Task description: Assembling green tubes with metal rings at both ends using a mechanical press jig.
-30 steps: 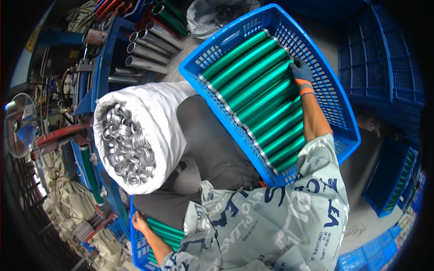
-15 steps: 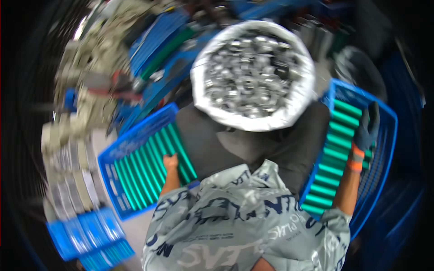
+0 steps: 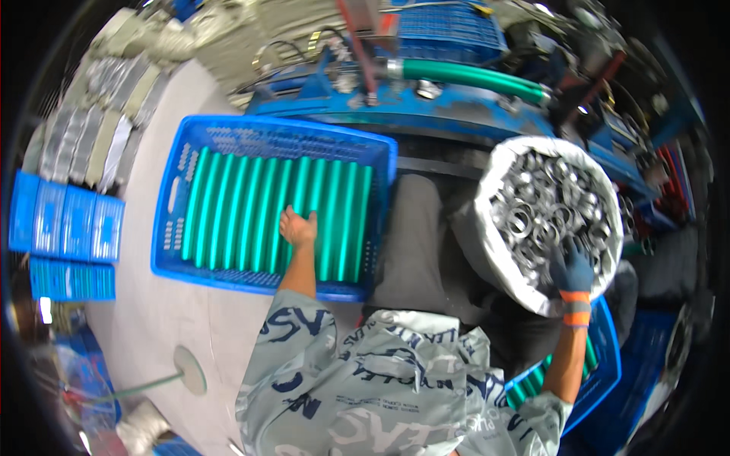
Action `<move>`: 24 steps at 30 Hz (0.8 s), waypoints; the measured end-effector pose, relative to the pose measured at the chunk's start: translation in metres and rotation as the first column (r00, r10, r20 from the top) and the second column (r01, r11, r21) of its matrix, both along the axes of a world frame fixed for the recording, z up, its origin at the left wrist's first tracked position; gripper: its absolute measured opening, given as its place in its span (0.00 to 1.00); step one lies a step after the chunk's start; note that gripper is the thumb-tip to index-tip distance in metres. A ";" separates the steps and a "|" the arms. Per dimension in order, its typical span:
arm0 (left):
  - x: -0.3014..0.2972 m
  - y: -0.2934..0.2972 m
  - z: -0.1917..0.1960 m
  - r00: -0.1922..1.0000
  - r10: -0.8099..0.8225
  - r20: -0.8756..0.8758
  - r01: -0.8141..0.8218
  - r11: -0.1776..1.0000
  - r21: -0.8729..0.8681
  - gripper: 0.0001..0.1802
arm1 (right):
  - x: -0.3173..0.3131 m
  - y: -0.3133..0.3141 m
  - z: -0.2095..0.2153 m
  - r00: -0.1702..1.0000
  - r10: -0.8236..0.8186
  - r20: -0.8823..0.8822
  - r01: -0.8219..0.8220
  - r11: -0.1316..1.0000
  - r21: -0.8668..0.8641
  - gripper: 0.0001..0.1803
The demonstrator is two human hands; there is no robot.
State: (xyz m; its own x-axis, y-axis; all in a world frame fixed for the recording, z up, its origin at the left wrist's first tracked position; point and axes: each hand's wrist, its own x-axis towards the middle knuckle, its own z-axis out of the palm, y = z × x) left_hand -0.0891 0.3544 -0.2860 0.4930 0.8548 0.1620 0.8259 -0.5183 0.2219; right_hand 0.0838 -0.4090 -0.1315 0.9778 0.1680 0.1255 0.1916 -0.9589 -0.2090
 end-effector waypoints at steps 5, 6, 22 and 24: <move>-0.036 0.056 0.015 0.984 0.138 -0.111 -0.163 0.953 -0.257 0.69 | 0.006 0.013 0.001 0.984 0.101 -0.148 -0.071 0.978 0.197 0.18; -0.024 0.038 0.021 0.984 0.125 -0.125 -0.159 0.936 -0.313 0.65 | 0.002 0.004 0.006 0.979 0.118 -0.167 -0.108 0.992 0.066 0.14; 0.062 -0.129 0.173 0.752 -0.452 0.481 0.633 0.700 -0.332 0.41 | -0.004 -0.019 0.021 0.998 -0.062 0.007 0.028 0.555 0.832 0.34; 0.080 -0.207 0.233 0.652 -0.630 0.421 0.742 0.644 -0.185 0.42 | -0.025 0.019 0.060 0.869 0.415 -0.269 0.469 -0.519 0.715 0.39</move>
State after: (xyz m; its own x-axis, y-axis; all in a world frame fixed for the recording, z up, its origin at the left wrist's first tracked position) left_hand -0.0089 0.1474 -0.0528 0.9310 0.3101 0.1928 0.1197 -0.7581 0.6410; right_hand 0.0584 -0.3903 -0.0720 0.9484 0.2243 -0.2239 -0.3156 0.7332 -0.6024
